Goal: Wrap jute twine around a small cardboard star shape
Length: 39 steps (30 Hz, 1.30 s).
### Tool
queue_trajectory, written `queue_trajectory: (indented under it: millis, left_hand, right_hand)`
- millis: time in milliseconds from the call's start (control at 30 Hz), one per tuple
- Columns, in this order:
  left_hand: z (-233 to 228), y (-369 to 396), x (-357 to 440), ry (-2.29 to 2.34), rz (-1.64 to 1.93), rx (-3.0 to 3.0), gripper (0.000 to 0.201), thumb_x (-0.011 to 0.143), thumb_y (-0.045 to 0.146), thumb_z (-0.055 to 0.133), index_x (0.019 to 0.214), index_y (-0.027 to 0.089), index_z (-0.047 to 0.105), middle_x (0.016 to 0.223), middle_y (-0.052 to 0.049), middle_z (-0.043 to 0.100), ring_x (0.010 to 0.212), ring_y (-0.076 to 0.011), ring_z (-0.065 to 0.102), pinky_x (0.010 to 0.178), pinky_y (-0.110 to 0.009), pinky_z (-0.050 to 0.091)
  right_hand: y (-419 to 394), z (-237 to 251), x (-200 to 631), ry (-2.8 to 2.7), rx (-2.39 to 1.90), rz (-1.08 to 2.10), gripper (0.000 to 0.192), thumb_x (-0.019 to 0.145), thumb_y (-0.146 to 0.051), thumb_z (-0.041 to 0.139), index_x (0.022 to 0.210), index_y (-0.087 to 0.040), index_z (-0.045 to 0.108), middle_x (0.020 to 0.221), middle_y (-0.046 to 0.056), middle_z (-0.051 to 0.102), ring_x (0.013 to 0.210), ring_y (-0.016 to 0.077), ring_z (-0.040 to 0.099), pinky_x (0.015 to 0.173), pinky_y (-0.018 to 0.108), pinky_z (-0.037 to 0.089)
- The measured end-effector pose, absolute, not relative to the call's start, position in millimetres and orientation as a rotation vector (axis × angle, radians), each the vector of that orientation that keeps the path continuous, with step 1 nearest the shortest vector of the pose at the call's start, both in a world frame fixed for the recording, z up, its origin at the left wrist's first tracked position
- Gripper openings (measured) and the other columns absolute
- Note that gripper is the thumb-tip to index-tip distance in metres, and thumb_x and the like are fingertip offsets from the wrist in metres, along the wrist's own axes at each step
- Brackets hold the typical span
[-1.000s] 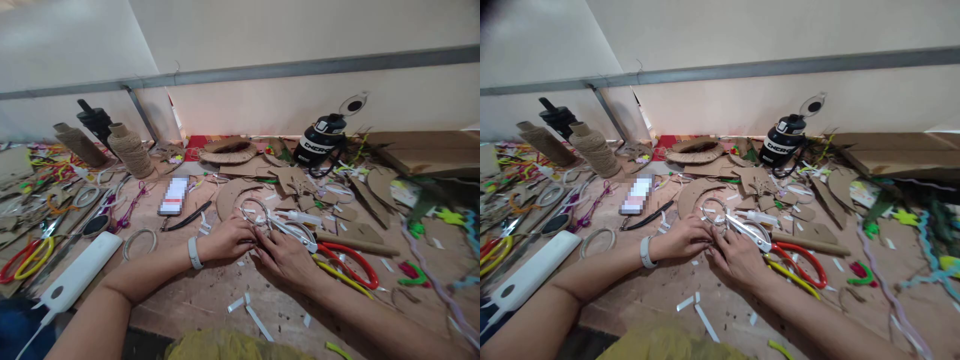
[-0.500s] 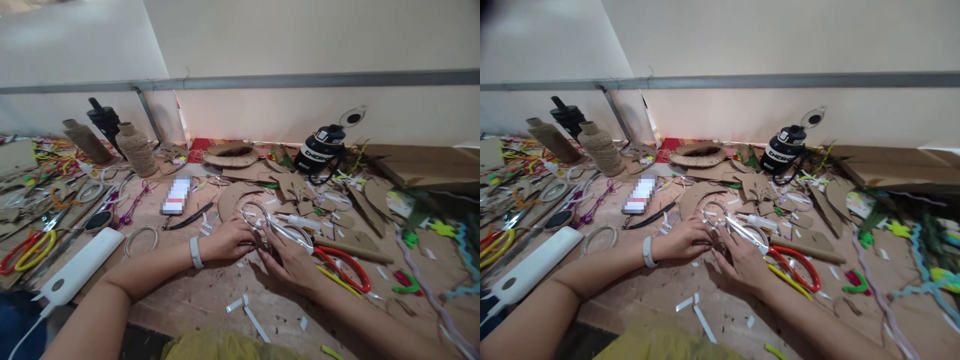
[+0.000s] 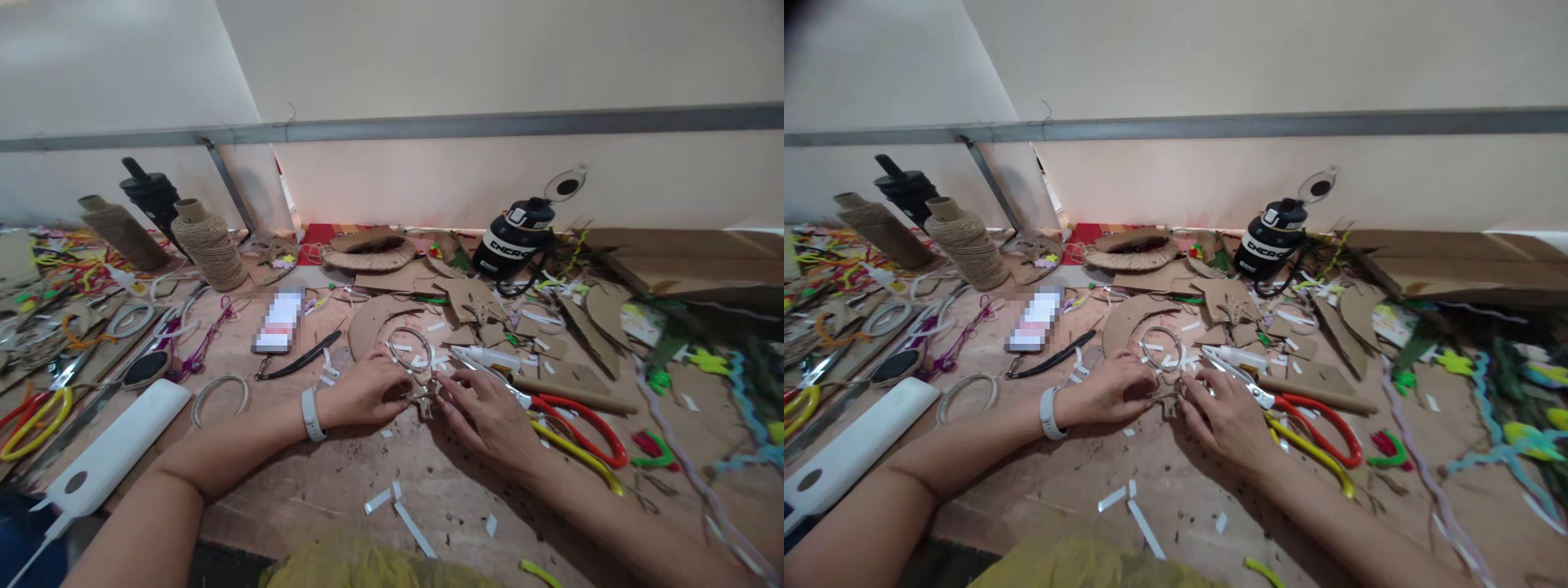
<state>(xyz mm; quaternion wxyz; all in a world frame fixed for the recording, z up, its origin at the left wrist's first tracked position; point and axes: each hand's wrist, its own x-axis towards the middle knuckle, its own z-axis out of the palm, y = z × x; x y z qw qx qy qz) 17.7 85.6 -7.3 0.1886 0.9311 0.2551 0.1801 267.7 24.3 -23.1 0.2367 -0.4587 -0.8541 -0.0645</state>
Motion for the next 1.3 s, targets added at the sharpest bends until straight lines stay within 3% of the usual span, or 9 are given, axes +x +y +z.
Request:
queue_trajectory:
  millis: [167, 367, 500, 667, 1033, 1300]
  left_hand:
    - [-5, 86, 16, 0.687, 0.609, 2.62, 0.035, 0.085, 0.033, 0.067, 0.117, 0.02, 0.063, 0.111, -0.008, 0.07, 0.11, -0.0236, 0.06, 0.104, -0.039, 0.038]
    - [-7, 86, 20, 0.896, 0.675, 2.535, 0.022, 0.092, 0.032, 0.06, 0.106, 0.018, 0.067, 0.109, -0.009, 0.069, 0.106, -0.0238, 0.06, 0.096, -0.04, 0.041]
    - [-11, 84, 23, 0.978, 0.626, 2.537, 0.031, 0.088, 0.042, 0.068, 0.111, 0.021, 0.067, 0.112, -0.008, 0.068, 0.109, -0.0259, 0.059, 0.097, -0.043, 0.037]
    - [-12, 83, 23, 1.008, 0.549, 2.51, 0.036, 0.086, 0.043, 0.069, 0.112, 0.019, 0.063, 0.114, -0.01, 0.067, 0.112, -0.0281, 0.058, 0.098, -0.045, 0.036]
    - [-9, 83, 24, 0.944, 0.512, 2.472, 0.022, 0.09, 0.039, 0.068, 0.101, 0.021, 0.069, 0.107, -0.006, 0.068, 0.112, -0.024, 0.057, 0.101, -0.042, 0.032]
    - [-11, 85, 23, 0.927, 0.514, 2.492, 0.022, 0.089, 0.04, 0.069, 0.1, 0.02, 0.07, 0.112, -0.007, 0.068, 0.115, -0.025, 0.056, 0.099, -0.042, 0.032]
  right_hand:
    - [24, -23, 259, -2.349, -1.233, -0.213, 0.037, 0.097, -0.035, 0.051, 0.126, -0.015, 0.065, 0.111, 0.015, 0.063, 0.101, 0.03, 0.059, 0.086, 0.044, 0.05]
    - [38, -23, 251, -2.282, -1.24, 0.074, 0.027, 0.098, -0.025, 0.048, 0.116, -0.018, 0.068, 0.102, 0.012, 0.064, 0.094, 0.025, 0.06, 0.082, 0.04, 0.05]
    - [57, -22, 246, -2.251, -1.277, 0.401, 0.024, 0.095, -0.02, 0.052, 0.109, -0.019, 0.071, 0.089, 0.008, 0.063, 0.082, 0.021, 0.061, 0.074, 0.034, 0.05]
    - [70, -21, 244, -2.197, -1.31, 0.596, 0.02, 0.089, -0.021, 0.058, 0.103, -0.021, 0.073, 0.089, 0.007, 0.065, 0.086, 0.0218, 0.063, 0.075, 0.033, 0.05]
    - [73, -27, 242, -2.089, -1.347, 0.708, 0.015, 0.086, -0.025, 0.06, 0.091, -0.022, 0.074, 0.085, 0.005, 0.07, 0.08, 0.0212, 0.064, 0.075, 0.034, 0.05]
    - [73, -31, 239, -2.046, -1.4, 0.731, 0.016, 0.085, -0.027, 0.059, 0.088, -0.022, 0.074, 0.086, 0.004, 0.071, 0.081, 0.0219, 0.065, 0.076, 0.034, 0.049]
